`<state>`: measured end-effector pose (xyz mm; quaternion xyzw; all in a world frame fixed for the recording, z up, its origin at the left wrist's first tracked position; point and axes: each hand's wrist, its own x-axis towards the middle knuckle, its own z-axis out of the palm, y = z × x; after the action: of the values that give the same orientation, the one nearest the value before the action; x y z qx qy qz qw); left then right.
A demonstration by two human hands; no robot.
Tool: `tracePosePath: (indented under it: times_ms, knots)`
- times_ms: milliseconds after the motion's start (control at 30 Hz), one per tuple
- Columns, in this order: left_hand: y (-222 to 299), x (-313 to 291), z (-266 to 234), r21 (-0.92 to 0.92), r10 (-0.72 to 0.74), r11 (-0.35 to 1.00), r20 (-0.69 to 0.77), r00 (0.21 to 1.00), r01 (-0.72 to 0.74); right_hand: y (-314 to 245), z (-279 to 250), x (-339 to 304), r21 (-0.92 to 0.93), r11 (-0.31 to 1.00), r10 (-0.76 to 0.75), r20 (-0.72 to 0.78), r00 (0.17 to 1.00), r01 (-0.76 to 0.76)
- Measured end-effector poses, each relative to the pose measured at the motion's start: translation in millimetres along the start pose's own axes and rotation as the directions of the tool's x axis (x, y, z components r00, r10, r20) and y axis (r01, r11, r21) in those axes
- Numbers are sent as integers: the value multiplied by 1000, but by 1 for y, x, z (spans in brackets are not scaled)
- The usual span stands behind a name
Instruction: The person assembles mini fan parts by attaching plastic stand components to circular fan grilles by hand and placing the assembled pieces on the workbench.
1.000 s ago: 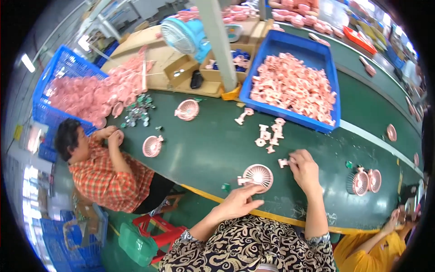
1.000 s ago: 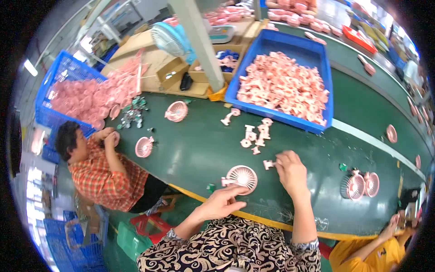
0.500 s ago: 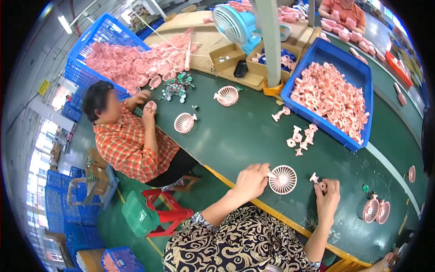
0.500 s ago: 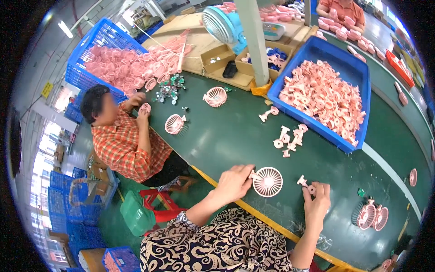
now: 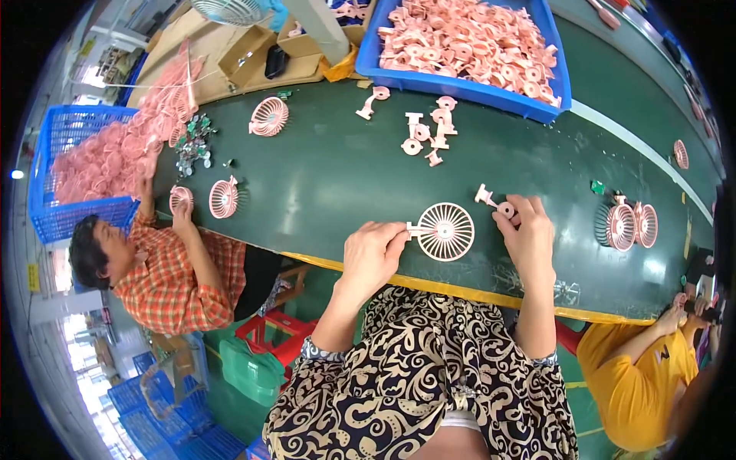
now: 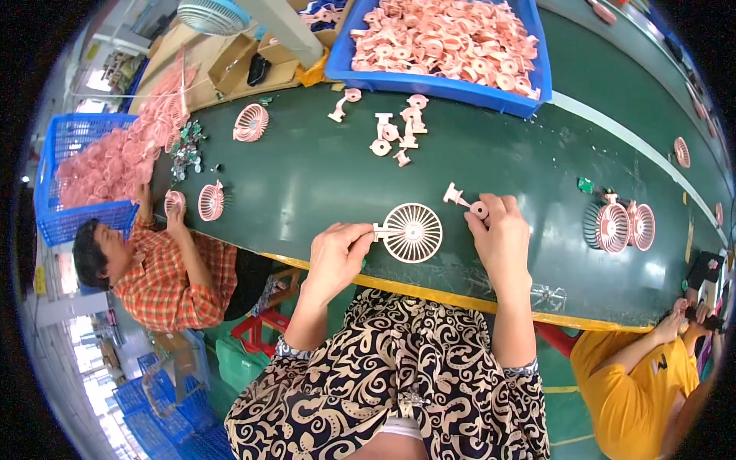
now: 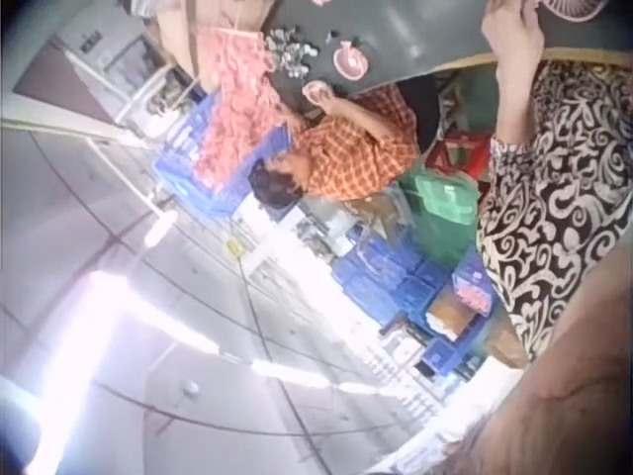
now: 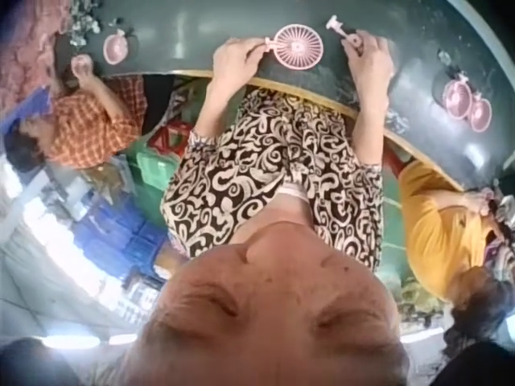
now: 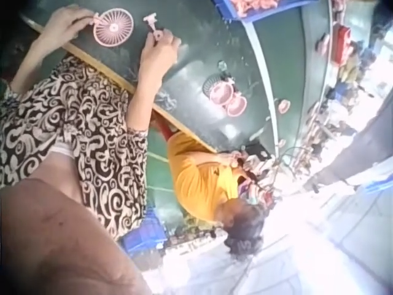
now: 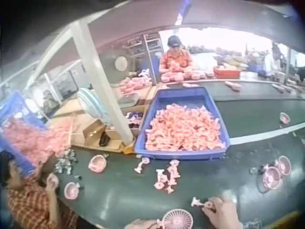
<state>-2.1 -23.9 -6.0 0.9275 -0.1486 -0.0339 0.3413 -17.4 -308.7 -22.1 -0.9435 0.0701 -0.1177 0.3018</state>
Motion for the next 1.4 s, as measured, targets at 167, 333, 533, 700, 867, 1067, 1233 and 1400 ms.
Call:
tracePosePath:
  times_ms: [167, 333, 533, 700, 867, 1067, 1233, 1400]
  knots:
    - [0, -6, 7, -127, -15, 992, 0, 1000, 15, -40, 3, -9, 159, 973, -167, -17, 986, 168]
    - [-1, -5, 12, -168, -66, 983, 14, 998, 67, -58, 21, -29, 257, 920, -307, 4, 952, 295]
    - [-6, -6, 15, -128, -99, 987, 36, 994, 103, -56, 28, -30, 82, 935, -352, 104, 930, 344]
    - [-4, -5, 12, -71, -65, 995, 33, 997, 68, -57, 33, -28, 26, 932, -362, 145, 921, 362]
    - [-2, -2, 12, -129, -70, 988, 80, 994, 80, -60, 38, -30, -136, 923, -326, 227, 918, 361]
    - [14, 3, 26, -92, -66, 994, -21, 998, 64, -61, 37, -28, -188, 915, -292, 302, 907, 357]
    - [11, 5, 40, -98, -35, 995, -72, 997, 28, -62, 36, -26, -94, 943, -288, 251, 924, 320]
    - [14, 7, 32, -211, -103, 973, -38, 994, 93, -64, 23, -31, 166, 934, -336, 119, 934, 315]
